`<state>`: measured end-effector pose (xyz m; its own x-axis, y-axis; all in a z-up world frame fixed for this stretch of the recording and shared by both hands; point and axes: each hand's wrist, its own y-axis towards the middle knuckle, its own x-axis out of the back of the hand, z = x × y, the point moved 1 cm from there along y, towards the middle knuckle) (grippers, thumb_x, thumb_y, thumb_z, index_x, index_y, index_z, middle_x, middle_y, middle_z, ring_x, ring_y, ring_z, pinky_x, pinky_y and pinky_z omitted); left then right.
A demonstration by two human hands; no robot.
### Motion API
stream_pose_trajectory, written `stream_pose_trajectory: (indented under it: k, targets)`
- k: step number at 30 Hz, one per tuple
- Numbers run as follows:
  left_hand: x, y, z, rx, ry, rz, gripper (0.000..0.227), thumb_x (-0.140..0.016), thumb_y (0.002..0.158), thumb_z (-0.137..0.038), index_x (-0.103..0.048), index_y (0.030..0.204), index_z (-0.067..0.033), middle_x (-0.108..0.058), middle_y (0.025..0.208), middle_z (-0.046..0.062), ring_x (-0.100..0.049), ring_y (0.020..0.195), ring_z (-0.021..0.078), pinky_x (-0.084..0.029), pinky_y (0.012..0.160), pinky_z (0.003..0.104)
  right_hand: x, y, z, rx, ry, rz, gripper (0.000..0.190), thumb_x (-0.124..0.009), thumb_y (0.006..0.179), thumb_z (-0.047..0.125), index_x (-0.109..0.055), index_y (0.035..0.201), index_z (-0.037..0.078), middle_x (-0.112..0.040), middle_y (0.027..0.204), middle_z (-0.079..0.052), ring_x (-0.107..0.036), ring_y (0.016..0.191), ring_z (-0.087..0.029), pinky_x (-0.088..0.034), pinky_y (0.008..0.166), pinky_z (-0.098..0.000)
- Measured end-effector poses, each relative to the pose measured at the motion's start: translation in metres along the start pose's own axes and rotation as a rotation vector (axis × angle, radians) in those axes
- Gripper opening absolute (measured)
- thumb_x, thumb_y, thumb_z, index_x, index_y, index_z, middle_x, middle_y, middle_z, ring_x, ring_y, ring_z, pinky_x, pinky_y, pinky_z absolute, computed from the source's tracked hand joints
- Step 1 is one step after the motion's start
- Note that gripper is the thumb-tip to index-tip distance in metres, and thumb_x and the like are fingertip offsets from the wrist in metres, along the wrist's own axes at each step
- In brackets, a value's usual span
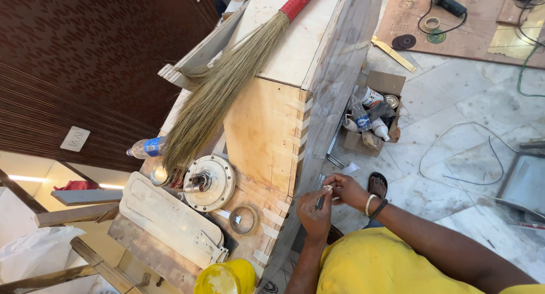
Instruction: The person applies small strips of white tape to the edges of a wooden structure. They repeatedly tear off pieces of tape from a roll and press them onto the wood, smoothing them down with their fingers.
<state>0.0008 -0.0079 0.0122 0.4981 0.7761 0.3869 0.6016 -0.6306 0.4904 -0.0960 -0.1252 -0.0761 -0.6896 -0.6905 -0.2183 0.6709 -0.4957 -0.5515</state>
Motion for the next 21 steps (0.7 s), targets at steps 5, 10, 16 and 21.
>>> stream_pose_trajectory:
  k: [5, 10, 16, 21]
  targets:
    - [0.008, -0.009, 0.000, -0.028, -0.004, 0.030, 0.014, -0.085, 0.079, -0.002, -0.075, 0.087, -0.0080, -0.078, 0.087, 0.006, -0.072, 0.079, 0.0242, -0.054, 0.070, 0.036, 0.007, -0.031, 0.005, 0.563, -0.691, -0.217, 0.021, -0.068, 0.084, 0.012, -0.066, 0.104, 0.010, -0.075, 0.087, -0.011, -0.075, 0.080, -0.027, -0.058, 0.069, -0.0376]
    - [0.012, -0.015, -0.007, -0.028, -0.016, 0.012, 0.011, -0.084, 0.080, -0.002, -0.076, 0.086, -0.0068, -0.078, 0.086, 0.007, -0.071, 0.075, 0.0238, -0.053, 0.068, 0.036, 0.018, -0.021, -0.021, 0.469, -1.019, -0.363, 0.019, -0.069, 0.085, 0.014, -0.068, 0.103, 0.016, -0.073, 0.093, -0.010, -0.071, 0.080, -0.033, -0.055, 0.070, -0.0446]
    - [0.034, 0.012, -0.008, 0.130, -0.021, -0.082, 0.009, -0.081, 0.084, -0.003, -0.075, 0.090, -0.0037, -0.075, 0.083, 0.008, -0.070, 0.074, 0.0213, -0.054, 0.069, 0.034, 0.066, -0.017, -0.049, 0.274, -0.785, -0.169, 0.031, -0.074, 0.086, 0.033, -0.070, 0.111, 0.015, -0.072, 0.110, -0.006, -0.073, 0.097, -0.022, -0.058, 0.085, -0.0354]
    - [0.028, 0.008, -0.010, 0.173, -0.055, 0.066, 0.010, -0.080, 0.083, -0.004, -0.075, 0.090, -0.0037, -0.075, 0.086, 0.009, -0.072, 0.078, 0.0211, -0.055, 0.071, 0.033, 0.041, -0.036, -0.040, 0.122, 0.012, 0.107, 0.061, -0.068, 0.086, 0.051, -0.060, 0.133, 0.014, -0.065, 0.129, -0.003, -0.062, 0.117, -0.014, -0.057, 0.095, -0.0362]
